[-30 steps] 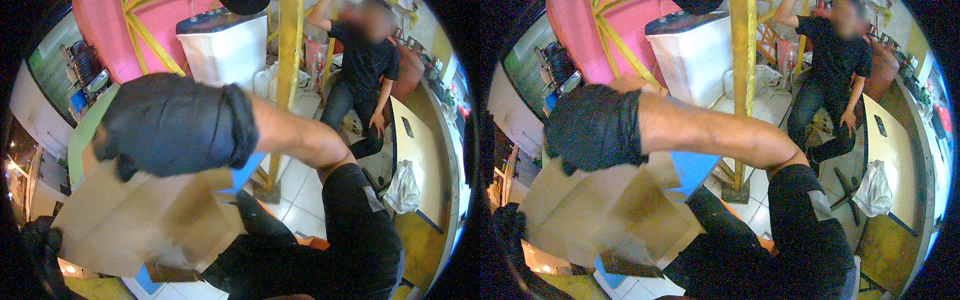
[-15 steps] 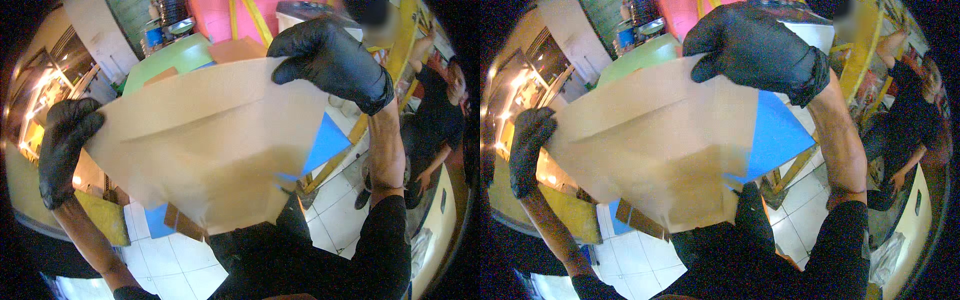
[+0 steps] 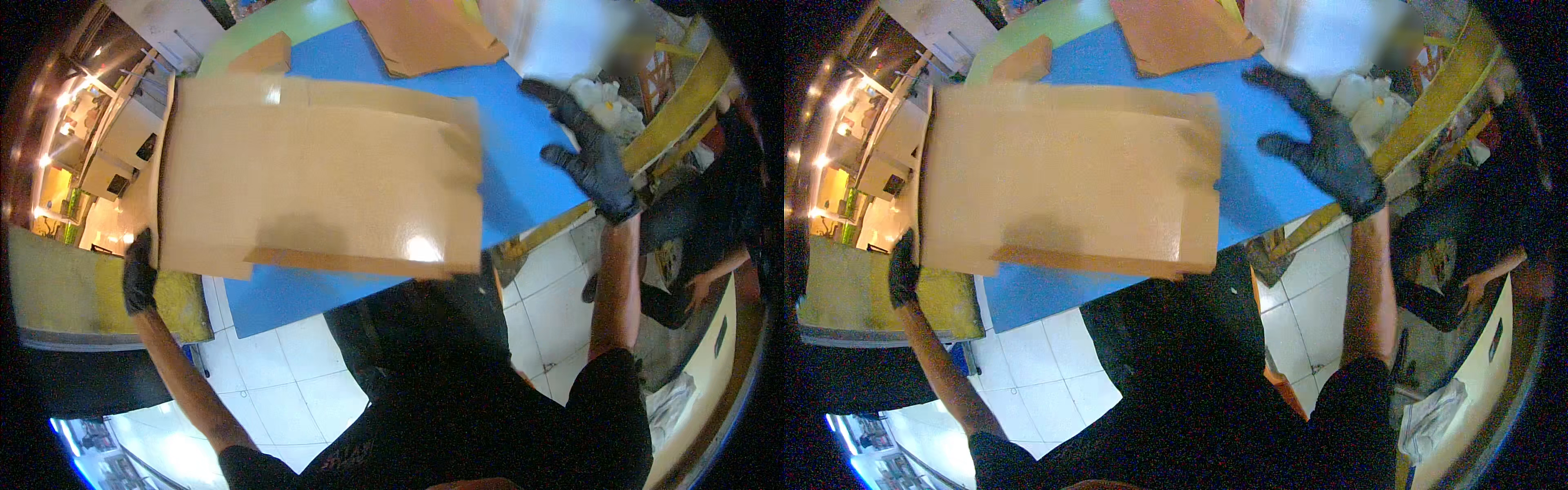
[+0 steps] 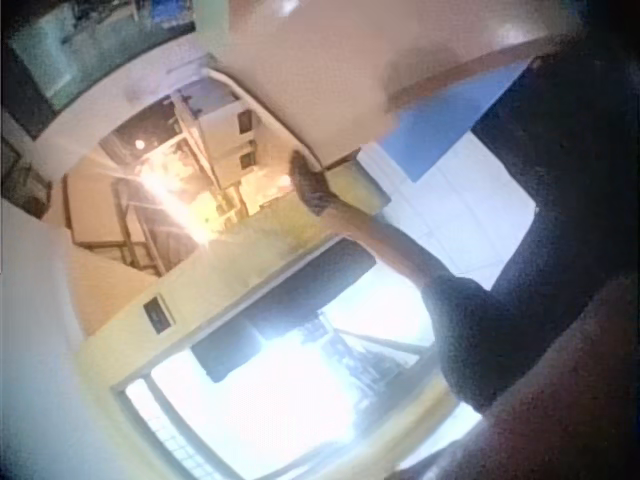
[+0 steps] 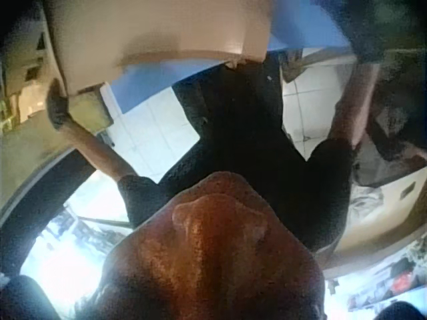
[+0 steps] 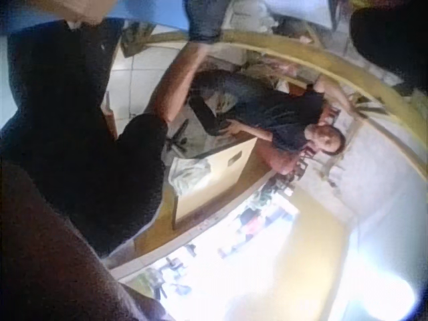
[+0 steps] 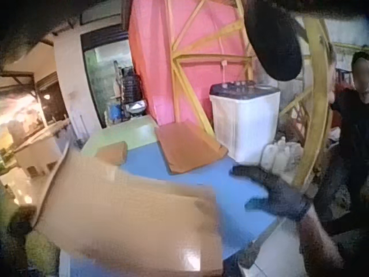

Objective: The person assembles flat-packed cardboard boxes on a blue work surface. They fold the flaps and tuck the tabs to form the box structure, handling each unit individually. The person stacks the completed boxes on the table.

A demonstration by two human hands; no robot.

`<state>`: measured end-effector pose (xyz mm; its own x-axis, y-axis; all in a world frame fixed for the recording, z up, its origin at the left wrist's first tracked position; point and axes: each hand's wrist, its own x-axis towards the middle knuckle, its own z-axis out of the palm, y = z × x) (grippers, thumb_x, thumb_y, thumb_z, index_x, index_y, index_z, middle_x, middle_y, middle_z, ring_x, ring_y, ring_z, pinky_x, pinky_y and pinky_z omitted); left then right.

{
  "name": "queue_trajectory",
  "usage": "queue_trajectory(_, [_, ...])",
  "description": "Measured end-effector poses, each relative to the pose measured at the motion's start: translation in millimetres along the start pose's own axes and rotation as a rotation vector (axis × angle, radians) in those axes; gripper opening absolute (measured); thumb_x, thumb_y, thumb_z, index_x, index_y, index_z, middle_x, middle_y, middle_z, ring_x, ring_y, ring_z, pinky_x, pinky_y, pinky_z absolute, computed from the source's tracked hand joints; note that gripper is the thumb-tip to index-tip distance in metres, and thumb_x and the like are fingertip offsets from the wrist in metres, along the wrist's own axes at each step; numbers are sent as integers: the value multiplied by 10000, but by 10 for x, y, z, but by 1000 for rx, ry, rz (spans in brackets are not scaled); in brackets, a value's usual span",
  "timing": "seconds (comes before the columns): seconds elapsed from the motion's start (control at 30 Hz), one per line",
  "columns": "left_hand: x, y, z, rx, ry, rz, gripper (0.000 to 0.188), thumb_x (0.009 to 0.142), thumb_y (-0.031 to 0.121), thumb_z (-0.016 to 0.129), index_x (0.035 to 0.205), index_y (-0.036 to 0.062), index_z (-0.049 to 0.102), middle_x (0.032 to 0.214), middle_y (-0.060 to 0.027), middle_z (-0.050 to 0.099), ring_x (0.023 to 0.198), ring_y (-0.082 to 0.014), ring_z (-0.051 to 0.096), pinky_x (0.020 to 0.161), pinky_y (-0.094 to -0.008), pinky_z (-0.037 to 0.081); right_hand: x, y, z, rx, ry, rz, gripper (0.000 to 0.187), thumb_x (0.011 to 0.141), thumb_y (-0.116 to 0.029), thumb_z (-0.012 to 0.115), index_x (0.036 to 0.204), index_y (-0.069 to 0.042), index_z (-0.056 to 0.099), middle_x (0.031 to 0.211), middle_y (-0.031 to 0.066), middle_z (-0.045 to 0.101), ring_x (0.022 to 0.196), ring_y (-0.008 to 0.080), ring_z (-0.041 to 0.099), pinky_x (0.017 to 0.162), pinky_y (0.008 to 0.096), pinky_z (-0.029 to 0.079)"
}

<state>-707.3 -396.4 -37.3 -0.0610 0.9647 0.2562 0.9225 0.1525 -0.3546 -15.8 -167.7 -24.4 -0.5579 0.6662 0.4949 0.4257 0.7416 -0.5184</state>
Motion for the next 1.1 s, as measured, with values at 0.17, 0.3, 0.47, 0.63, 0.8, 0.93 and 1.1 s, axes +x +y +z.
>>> queue_trajectory(0.17, [-351, 1077, 354, -727, 175, -570, 275, 839, 132, 612, 1097, 37, 603, 1155, -116, 596, 1106, -243, 525, 942, -334, 406, -690, 142, 670, 37, -236, 166, 705, 619, -284, 787, 1259, -175, 513, 1317, 93, 475, 1229, 297, 425, 1038, 413, 342])
queue_trajectory(0.3, [115, 2625, -378, -936, 69, -191, 354, 779, 113, 668, 1122, 58, 596, 1154, -105, 598, 1093, -248, 541, 960, -357, 403, -887, 63, 1076, -35, -187, 173, 637, 624, -319, 778, 1204, -174, 559, 1307, 84, 488, 1198, 295, 452, 984, 407, 386])
queue_trajectory(0.47, [462, 3919, -465, -1021, -67, 334, 384, 733, 320, 700, 1048, 112, 630, 1064, -115, 626, 1016, -309, 576, 858, -409, 469, -839, 69, 1348, -78, 63, 144, 255, 727, -93, 663, 981, -110, 639, 1119, 101, 604, 1006, 310, 565, 879, 412, 436])
queue_trajectory(0.63, [744, 4256, -458, -920, -62, 426, 170, 794, 233, 636, 864, 80, 658, 893, -97, 657, 767, -300, 621, 705, -384, 505, -884, 203, 1348, 183, 315, 324, 269, 719, 32, 603, 961, -79, 645, 1035, 110, 605, 957, 259, 583, 813, 354, 475])
queue_trajectory(0.8, [843, 4515, -536, -1058, -117, 373, 259, 808, 199, 622, 1042, 88, 628, 945, -138, 647, 789, -292, 632, 714, -378, 504, -918, 154, 1328, 600, 363, 545, 317, 707, 66, 598, 1007, -27, 633, 1107, 128, 542, 1013, 231, 547, 838, 340, 470])
queue_trajectory(0.93, [931, 4677, -534, -1103, -107, 415, 325, 817, 190, 612, 1127, 97, 595, 962, -165, 637, 819, -304, 633, 727, -384, 500, -823, -81, 1433, 378, 496, 275, 415, 777, 109, 505, 1173, -12, 530, 1194, 141, 513, 1086, 240, 527, 880, 337, 471])
queue_trajectory(1.1, [1094, 4787, -544, -1125, -221, 556, 275, 853, 239, 564, 1062, 71, 624, 943, -181, 635, 856, -324, 625, 752, -398, 488, -886, -284, 1434, 623, 599, 560, 463, 786, 139, 505, 1222, -18, 493, 1265, 129, 473, 1155, 253, 482, 964, 330, 420])
